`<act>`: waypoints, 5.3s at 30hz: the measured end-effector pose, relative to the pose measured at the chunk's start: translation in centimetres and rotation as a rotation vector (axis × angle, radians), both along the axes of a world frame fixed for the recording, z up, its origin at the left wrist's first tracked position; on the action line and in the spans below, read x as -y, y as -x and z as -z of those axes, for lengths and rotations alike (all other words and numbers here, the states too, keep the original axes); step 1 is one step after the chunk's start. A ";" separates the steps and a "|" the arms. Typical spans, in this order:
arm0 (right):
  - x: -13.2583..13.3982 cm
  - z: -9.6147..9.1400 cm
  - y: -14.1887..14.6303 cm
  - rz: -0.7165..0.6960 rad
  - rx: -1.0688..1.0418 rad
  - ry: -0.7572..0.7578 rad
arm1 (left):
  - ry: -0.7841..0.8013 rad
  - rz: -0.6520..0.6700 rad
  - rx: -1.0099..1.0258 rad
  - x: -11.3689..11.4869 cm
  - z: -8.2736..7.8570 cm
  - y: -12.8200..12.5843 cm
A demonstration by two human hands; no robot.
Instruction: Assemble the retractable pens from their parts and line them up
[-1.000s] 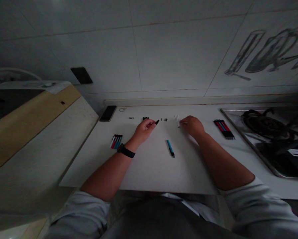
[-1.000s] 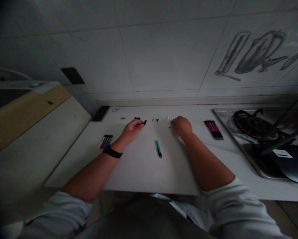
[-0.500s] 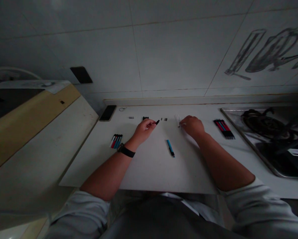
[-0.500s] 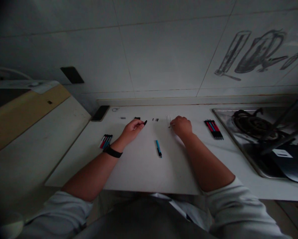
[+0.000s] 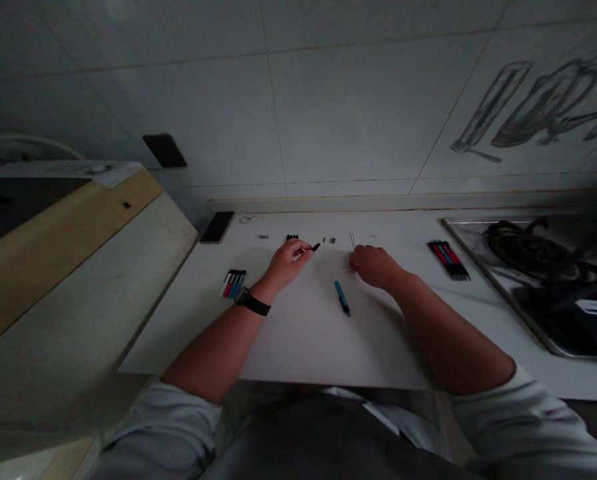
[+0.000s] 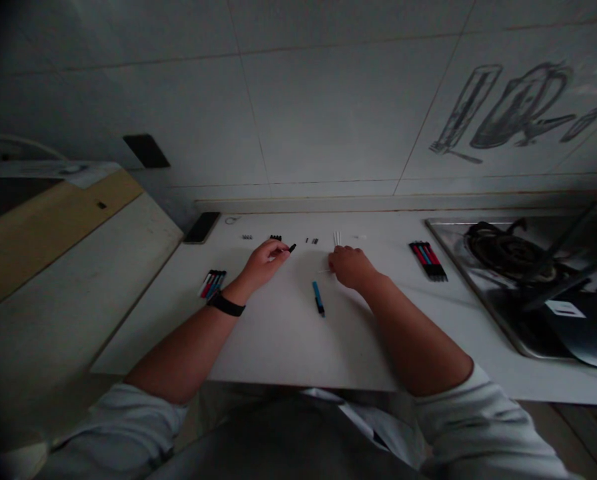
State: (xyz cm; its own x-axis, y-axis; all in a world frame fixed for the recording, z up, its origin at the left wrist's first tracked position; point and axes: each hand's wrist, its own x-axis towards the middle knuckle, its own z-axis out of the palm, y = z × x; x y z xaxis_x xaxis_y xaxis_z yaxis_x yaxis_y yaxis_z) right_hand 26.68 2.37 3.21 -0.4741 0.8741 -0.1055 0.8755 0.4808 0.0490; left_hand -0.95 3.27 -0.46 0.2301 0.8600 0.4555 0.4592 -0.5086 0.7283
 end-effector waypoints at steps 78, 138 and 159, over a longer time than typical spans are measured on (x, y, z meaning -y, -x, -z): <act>1.1 0.2 2.5 0.108 -0.564 -0.018 | -0.142 -0.142 -0.164 0.5 -0.9 0.6; 0.2 3.1 3.2 -0.147 -0.749 -0.407 | -0.248 -0.027 -0.338 0.9 -1.1 0.2; 0.3 3.2 3.2 -0.208 -0.708 -0.409 | -0.177 0.015 -0.383 1.1 -1.2 -0.3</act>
State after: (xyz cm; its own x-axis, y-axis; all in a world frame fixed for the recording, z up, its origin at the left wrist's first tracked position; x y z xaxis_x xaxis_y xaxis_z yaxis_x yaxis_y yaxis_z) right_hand 23.49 2.06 0.02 -0.4644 0.6666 0.5831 0.6605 0.6993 -0.2733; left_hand -0.69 2.14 0.79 0.4233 0.7716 0.4748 0.6714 -0.6191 0.4074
